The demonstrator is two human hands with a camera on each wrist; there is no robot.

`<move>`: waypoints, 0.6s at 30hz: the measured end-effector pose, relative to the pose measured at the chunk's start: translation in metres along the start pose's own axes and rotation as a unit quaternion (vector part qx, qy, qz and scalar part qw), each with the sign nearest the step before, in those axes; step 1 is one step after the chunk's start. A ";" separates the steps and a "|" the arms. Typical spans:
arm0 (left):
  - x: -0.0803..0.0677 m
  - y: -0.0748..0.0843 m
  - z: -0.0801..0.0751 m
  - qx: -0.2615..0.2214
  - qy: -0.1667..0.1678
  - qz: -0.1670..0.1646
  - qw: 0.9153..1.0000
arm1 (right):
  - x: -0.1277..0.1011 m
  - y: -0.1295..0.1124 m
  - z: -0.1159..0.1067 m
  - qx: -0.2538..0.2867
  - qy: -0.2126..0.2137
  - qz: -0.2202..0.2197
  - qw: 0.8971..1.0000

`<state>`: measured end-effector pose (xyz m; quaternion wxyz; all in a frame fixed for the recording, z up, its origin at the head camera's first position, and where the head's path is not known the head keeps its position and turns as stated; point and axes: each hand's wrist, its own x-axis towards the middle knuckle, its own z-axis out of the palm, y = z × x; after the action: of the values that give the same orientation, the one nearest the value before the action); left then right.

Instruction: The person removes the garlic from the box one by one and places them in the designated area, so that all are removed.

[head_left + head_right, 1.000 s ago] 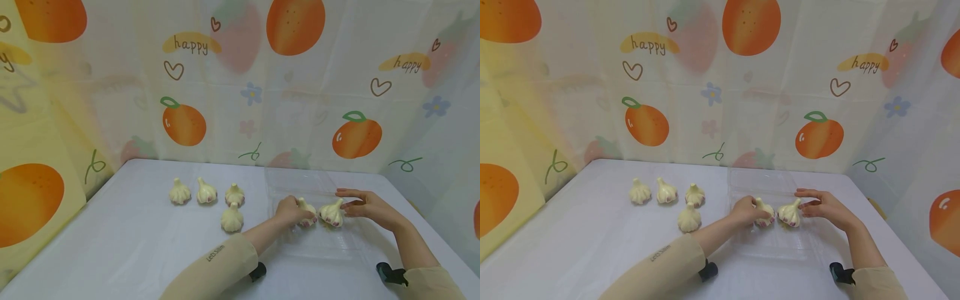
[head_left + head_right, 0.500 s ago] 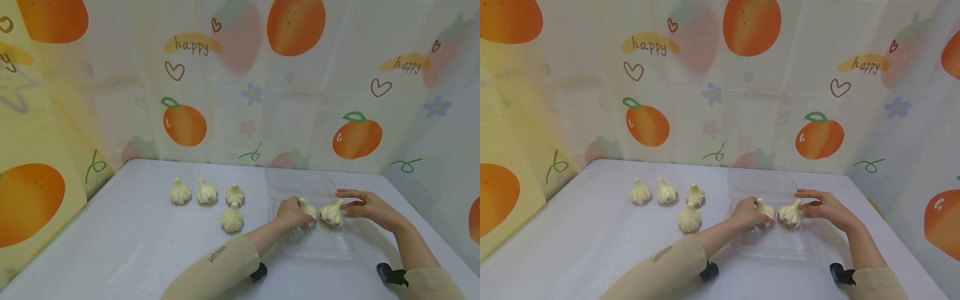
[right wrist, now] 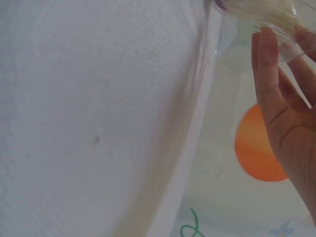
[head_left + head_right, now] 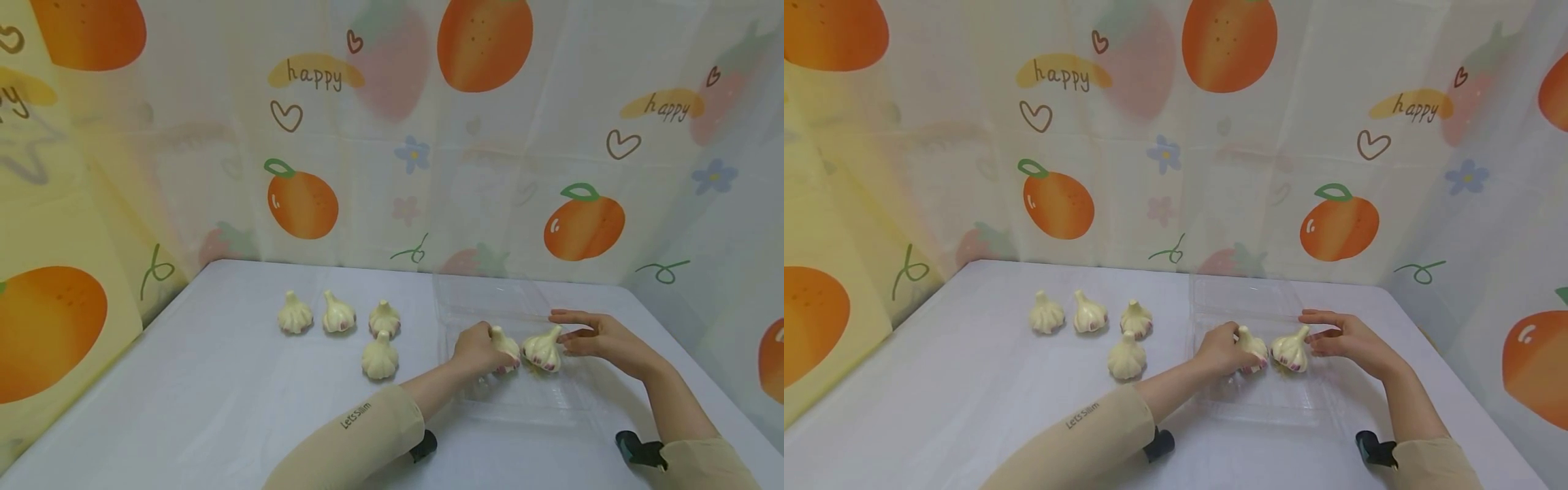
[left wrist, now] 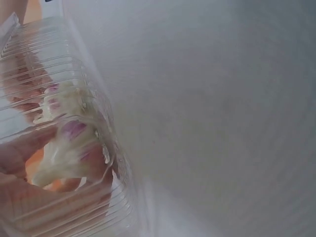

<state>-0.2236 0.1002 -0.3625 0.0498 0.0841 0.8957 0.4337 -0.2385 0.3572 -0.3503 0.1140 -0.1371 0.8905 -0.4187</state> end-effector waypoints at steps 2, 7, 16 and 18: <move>0.000 -0.001 0.000 0.002 0.000 0.004 1.000 | 0.000 0.000 0.000 0.001 0.000 -0.002 1.000; -0.001 0.000 0.001 0.000 -0.006 0.002 1.000 | 0.000 -0.001 0.000 0.000 0.002 -0.002 1.000; 0.000 0.001 -0.001 0.005 -0.006 0.004 1.000 | 0.000 0.000 0.001 0.003 0.002 -0.001 1.000; 0.001 0.001 0.000 0.000 -0.003 0.002 1.000 | 0.000 0.000 0.000 0.003 0.002 -0.001 1.000</move>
<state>-0.2243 0.1006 -0.3615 0.0515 0.0869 0.8953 0.4338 -0.2386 0.3571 -0.3509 0.1118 -0.1369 0.8891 -0.4221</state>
